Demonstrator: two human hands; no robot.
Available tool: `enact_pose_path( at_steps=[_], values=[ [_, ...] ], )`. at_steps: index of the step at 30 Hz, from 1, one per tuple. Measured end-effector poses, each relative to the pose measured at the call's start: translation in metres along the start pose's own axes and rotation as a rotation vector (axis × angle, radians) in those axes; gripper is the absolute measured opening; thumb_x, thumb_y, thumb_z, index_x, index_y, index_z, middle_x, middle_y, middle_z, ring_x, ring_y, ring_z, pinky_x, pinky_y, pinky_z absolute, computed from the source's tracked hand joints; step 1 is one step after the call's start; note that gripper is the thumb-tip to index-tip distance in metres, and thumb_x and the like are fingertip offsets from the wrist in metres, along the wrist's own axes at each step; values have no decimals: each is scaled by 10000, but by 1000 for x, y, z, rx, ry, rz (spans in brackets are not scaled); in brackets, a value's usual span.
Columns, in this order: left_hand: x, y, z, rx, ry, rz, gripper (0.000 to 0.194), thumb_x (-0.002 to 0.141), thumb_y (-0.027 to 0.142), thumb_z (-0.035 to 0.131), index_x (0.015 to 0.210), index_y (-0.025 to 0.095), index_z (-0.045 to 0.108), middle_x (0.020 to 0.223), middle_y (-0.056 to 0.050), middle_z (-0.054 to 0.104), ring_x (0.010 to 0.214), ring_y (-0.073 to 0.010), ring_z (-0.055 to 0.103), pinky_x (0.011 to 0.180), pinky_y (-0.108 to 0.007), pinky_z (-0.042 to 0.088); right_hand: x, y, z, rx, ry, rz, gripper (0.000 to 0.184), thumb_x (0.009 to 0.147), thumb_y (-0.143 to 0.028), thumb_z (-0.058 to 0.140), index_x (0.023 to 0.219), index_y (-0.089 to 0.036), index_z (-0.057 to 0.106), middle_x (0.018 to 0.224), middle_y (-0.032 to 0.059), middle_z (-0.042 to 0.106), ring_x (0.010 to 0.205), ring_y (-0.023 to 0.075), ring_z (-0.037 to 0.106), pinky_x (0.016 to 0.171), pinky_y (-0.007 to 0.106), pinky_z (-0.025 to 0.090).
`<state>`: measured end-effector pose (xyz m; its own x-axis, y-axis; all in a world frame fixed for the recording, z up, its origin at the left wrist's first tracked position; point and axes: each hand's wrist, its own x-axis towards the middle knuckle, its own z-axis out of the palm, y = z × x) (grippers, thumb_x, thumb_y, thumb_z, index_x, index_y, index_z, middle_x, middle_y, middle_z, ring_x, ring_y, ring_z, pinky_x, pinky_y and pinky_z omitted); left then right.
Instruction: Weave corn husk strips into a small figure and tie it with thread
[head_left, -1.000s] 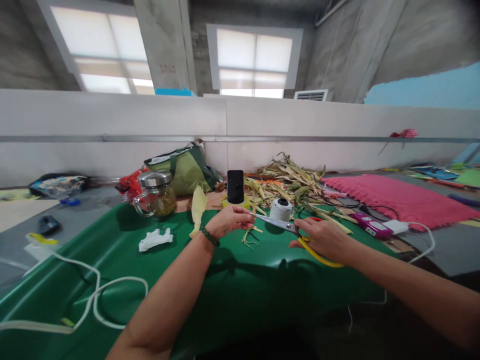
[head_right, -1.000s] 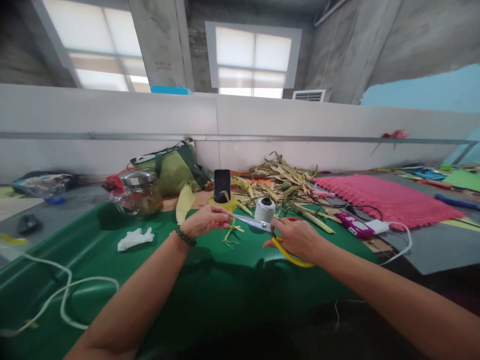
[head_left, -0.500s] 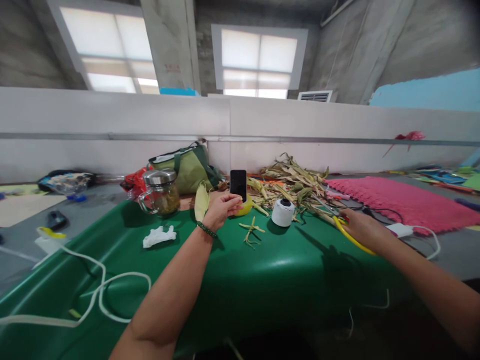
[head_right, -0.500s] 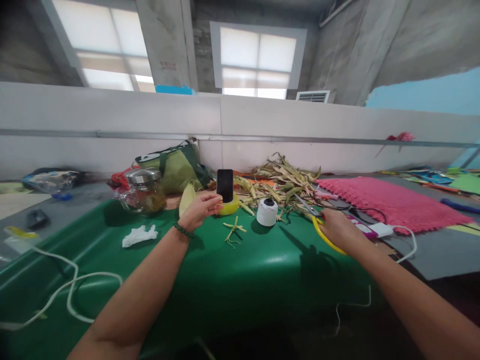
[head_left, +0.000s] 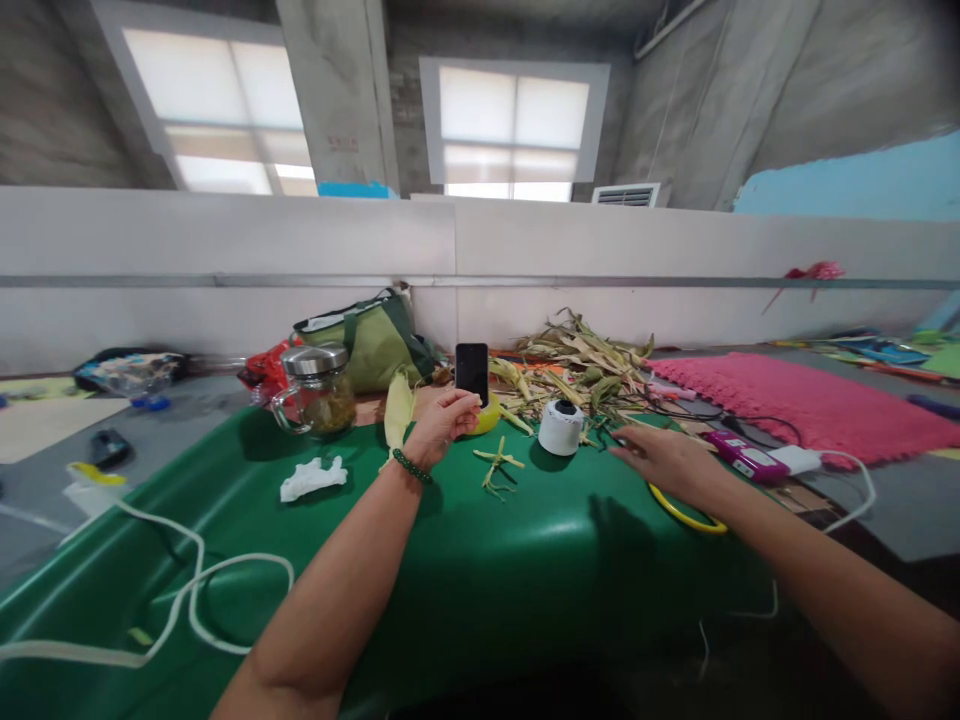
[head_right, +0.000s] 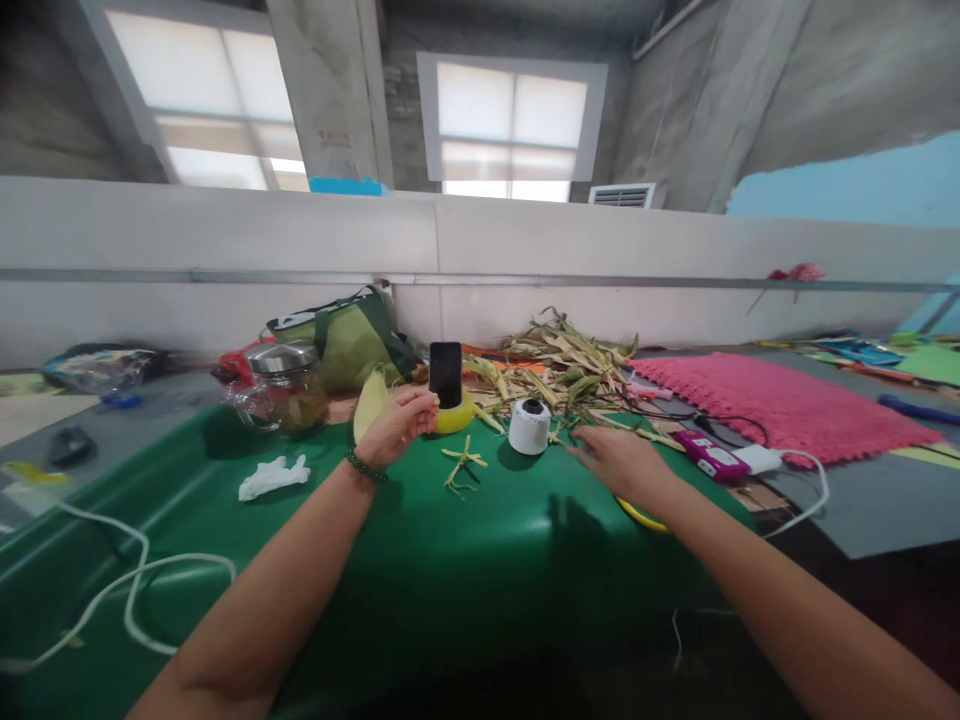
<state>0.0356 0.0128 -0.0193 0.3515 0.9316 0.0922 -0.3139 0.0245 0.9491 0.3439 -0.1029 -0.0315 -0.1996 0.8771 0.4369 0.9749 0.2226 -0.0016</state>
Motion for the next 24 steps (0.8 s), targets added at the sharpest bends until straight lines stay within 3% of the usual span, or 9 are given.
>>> enact_pose_path(
  at_steps=[4, 7, 9, 12, 18, 21, 24],
  values=[
    [-1, -2, 2, -2, 15, 19, 375, 494, 340, 849, 652, 136, 577, 548, 51, 591, 455, -30, 496, 464, -145, 392, 53, -78, -9, 447, 145, -116, 187, 883, -329, 503, 891, -211, 648, 868, 46, 704, 745, 168, 658, 674, 288, 528],
    [-1, -4, 1, -13, 25, 12, 363, 503, 341, 850, 654, 132, 594, 554, 50, 597, 466, -33, 505, 475, -148, 403, 94, -116, 10, 689, 183, -229, 156, 796, -278, 628, 930, -200, 641, 925, 38, 686, 708, 138, 644, 684, 275, 531],
    [0, -5, -1, -16, 37, 5, 371, 502, 353, 853, 676, 135, 607, 556, 54, 595, 477, -36, 515, 483, -146, 415, 115, -128, 25, 734, 211, -235, 91, 790, -244, 635, 862, -193, 656, 844, 24, 681, 712, 137, 630, 680, 265, 513],
    [2, -7, -4, -25, 65, -17, 375, 507, 360, 855, 698, 139, 621, 552, 56, 587, 484, -38, 524, 493, -142, 428, 130, -133, 41, 764, 282, -225, 80, 802, -257, 641, 769, -190, 670, 767, 15, 674, 709, 139, 613, 676, 256, 486],
    [5, -11, -2, 5, 43, -33, 355, 588, 424, 813, 662, 140, 612, 568, 36, 583, 472, -43, 503, 492, -159, 427, 127, -124, 47, 677, 328, -342, 90, 824, -231, 603, 775, -184, 661, 788, 32, 674, 733, 147, 610, 716, 268, 470],
    [7, -11, -5, 222, 97, 10, 364, 713, 497, 696, 637, 151, 612, 546, 18, 568, 485, -75, 504, 489, -192, 405, 127, -116, 52, 673, 371, -294, 153, 835, -244, 557, 710, -184, 622, 730, 25, 652, 680, 142, 586, 672, 265, 457],
    [11, -17, -10, 663, 167, 224, 291, 710, 405, 712, 567, 170, 618, 521, 5, 551, 553, -118, 515, 546, -221, 401, 131, -108, 59, 730, 439, -150, 206, 823, -287, 557, 642, -190, 567, 646, 6, 604, 593, 128, 531, 595, 255, 432]
  ],
)
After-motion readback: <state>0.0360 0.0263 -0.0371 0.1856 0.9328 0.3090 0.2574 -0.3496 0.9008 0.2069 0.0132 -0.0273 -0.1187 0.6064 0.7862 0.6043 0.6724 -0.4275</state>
